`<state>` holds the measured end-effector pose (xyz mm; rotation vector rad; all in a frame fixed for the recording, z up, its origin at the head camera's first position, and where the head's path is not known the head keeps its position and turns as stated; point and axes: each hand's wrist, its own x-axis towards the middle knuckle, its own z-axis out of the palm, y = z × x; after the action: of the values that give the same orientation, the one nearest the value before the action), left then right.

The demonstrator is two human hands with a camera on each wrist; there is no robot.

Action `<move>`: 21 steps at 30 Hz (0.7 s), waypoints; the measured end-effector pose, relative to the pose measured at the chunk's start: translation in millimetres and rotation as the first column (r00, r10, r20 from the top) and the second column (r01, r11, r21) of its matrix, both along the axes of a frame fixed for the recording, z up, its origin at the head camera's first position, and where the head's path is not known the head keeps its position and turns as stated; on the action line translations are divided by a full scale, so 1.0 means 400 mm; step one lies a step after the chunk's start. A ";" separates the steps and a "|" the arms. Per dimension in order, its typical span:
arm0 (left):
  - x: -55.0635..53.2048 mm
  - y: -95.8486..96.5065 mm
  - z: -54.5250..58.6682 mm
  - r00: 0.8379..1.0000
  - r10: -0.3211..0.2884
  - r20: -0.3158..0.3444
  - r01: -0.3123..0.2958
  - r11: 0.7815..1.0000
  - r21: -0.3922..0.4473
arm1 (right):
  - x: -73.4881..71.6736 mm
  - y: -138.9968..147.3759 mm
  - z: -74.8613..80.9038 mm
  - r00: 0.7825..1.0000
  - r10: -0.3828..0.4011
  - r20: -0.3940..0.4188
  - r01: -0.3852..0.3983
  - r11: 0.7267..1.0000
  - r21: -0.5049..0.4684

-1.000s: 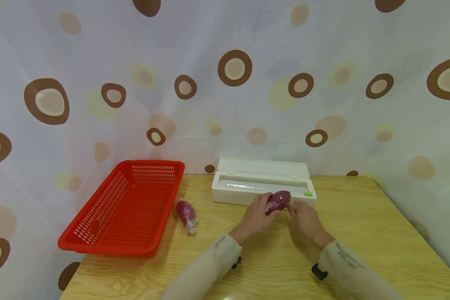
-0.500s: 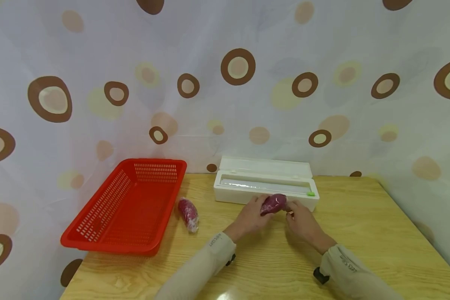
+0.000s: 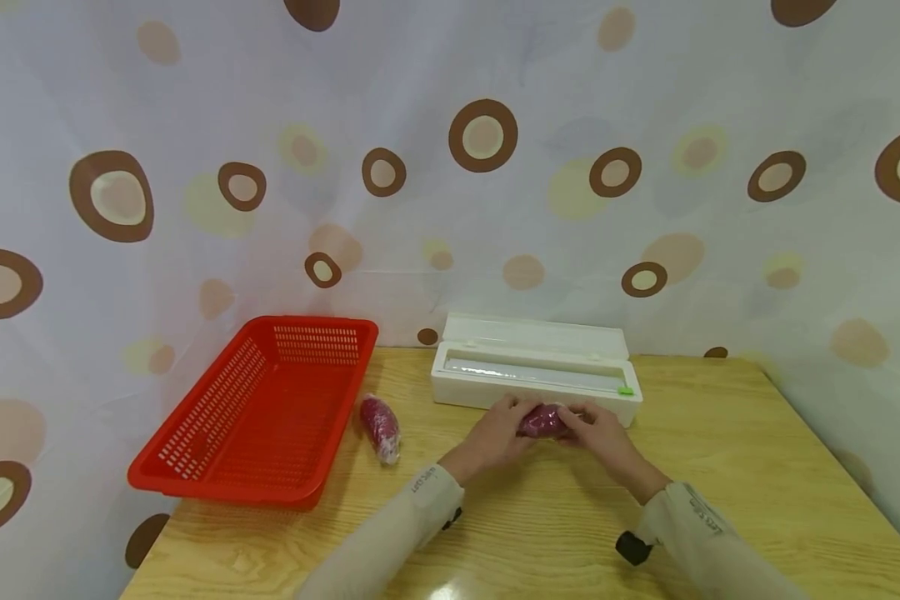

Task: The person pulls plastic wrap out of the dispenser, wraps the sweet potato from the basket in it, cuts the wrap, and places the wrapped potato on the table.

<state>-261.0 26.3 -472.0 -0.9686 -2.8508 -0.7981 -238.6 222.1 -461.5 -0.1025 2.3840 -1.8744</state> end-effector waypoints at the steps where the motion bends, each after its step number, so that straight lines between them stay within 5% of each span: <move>1: -0.001 -0.004 -0.001 1.000 -0.006 -0.002 0.006 1.000 -0.012 | -0.002 -0.001 -0.002 1.000 0.015 0.024 -0.014 1.000 -0.028; 7: -0.005 -0.041 -0.009 0.995 -0.051 0.086 0.051 0.999 0.002 | -0.010 -0.008 -0.015 0.987 0.106 0.119 -0.089 0.986 -0.141; 11: -0.003 -0.077 -0.022 0.989 -0.007 0.150 0.003 1.000 0.028 | -0.012 -0.015 -0.033 0.974 0.145 0.173 -0.119 0.981 -0.151; 16: 0.006 -0.103 -0.035 0.985 0.061 0.163 -0.062 0.998 0.001 | -0.009 -0.022 -0.060 0.977 0.146 0.157 -0.151 0.988 0.022; 21: 0.011 -0.100 -0.043 0.984 0.071 0.163 -0.069 0.997 -0.018 | -0.008 -0.034 -0.065 0.991 0.102 0.085 -0.119 0.965 0.232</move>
<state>-256.7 -13.7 -489.3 -0.8360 -3.0114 -0.8943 -241.8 208.7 -487.7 -0.1409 2.4747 -1.5072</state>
